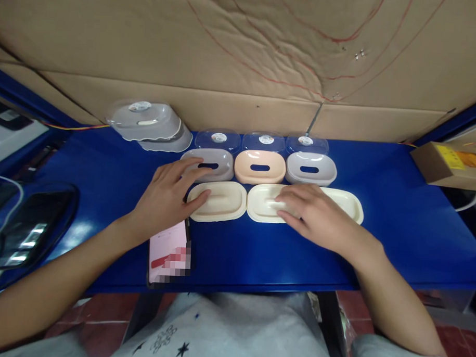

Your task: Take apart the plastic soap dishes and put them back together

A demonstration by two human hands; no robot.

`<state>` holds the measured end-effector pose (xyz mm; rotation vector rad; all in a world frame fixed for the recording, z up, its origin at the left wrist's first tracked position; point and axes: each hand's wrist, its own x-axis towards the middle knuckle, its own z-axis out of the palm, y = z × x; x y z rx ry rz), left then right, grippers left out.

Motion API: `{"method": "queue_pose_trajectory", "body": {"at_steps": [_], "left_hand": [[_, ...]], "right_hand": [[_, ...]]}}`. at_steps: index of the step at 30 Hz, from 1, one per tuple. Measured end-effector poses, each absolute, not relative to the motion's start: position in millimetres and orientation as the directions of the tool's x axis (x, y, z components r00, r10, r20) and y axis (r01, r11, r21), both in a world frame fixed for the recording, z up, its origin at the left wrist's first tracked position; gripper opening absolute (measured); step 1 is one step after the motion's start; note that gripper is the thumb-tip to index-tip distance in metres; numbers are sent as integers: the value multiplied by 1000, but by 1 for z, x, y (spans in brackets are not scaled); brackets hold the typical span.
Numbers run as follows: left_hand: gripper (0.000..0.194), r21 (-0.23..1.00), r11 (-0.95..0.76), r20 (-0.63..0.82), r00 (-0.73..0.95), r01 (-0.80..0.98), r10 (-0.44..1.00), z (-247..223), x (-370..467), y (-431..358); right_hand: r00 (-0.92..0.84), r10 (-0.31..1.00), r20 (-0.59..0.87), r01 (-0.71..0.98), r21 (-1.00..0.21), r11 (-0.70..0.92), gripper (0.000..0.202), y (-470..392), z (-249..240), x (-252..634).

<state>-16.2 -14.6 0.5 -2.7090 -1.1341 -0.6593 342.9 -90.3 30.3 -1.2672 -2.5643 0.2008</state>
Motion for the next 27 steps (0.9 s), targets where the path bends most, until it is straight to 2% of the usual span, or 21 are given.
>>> {"method": "queue_pose_trajectory", "body": {"at_steps": [2,8,14,17,20,24,27], "left_hand": [[38,65,-666,428,582,743,691,-2,-17,-10],[31,126,-634,382,553,763,741,-7,-17,-7],[34,149,-649,401,554,746,729,-10,-20,-1],[29,159,-660,408,560,734,721,-12,-23,4],[25,134,-679,461,561,722,688,-11,-25,5],[19,91,-718,613,530,690,586,-1,-23,-1],[12,41,-788,645,586,614,490,8,-18,-14]], "right_hand": [[-616,761,202,721,-244,649,32,-94,26,330],[-615,774,155,746,-204,634,60,-93,18,315],[-557,820,131,811,-125,571,62,-86,8,324],[-540,832,125,828,-96,552,62,-87,7,326],[-524,843,122,841,-83,535,66,-88,7,326],[-495,860,125,863,-45,503,71,-88,4,328],[-489,862,135,868,-24,496,72,-88,2,329]]}}
